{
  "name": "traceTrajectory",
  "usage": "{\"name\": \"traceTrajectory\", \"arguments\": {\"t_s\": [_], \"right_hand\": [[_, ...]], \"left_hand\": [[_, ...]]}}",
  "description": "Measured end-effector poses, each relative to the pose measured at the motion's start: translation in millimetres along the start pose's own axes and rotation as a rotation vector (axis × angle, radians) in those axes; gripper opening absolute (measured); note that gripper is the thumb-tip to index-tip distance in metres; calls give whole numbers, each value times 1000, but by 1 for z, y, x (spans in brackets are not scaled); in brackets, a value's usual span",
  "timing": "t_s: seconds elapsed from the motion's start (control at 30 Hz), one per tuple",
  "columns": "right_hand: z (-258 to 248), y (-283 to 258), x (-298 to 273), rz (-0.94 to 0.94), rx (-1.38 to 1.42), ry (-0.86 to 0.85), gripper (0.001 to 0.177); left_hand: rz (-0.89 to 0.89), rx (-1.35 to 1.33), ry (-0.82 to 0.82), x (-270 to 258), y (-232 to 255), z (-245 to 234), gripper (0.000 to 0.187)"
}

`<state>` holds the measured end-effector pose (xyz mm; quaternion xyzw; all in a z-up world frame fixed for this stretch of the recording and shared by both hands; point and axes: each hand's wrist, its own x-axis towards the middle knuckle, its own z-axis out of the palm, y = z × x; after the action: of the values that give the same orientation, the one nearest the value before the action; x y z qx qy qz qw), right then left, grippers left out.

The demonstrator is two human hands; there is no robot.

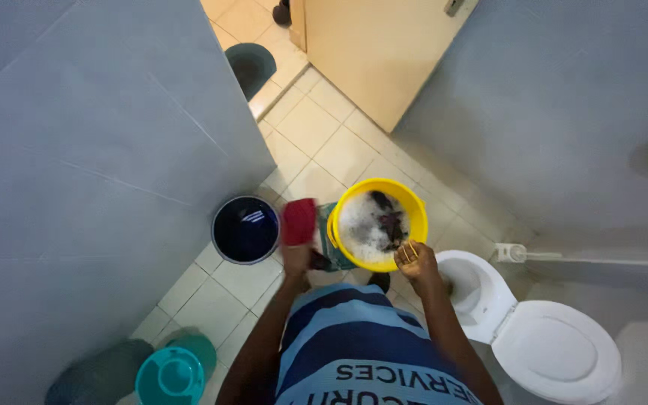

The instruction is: The person washes clothes by hand in a yellow bucket filled with soapy water, scrubbing, squeezing, and wringing out various items of clothing.

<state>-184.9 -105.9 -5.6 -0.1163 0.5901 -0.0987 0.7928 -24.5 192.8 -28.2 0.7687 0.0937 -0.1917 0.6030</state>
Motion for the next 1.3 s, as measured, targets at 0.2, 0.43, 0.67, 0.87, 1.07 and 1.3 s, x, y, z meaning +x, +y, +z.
{"name": "traceTrajectory", "arguments": {"t_s": [0.2, 0.43, 0.67, 0.87, 1.07, 1.3], "right_hand": [[1, 5, -2, -45, -4, -101, 13], [10, 37, 17, -230, -571, -416, 28], [44, 66, 43, -860, -1793, -233, 43], [84, 83, 91, -902, -1908, -218, 39], [103, 97, 113, -483, -1959, -209, 41], [81, 91, 61, -503, -1422, -280, 48]], "left_hand": [[-521, -746, 104, 43, -17, -68, 41], [-434, -594, -21, 42, -22, -57, 26], [-512, -438, -214, 2, -32, -7, 33], [-499, -370, -325, -25, 10, 9, 60], [-524, -336, -329, -46, 21, 13, 69], [-540, -417, -615, -43, -1, 33, 68]]}}
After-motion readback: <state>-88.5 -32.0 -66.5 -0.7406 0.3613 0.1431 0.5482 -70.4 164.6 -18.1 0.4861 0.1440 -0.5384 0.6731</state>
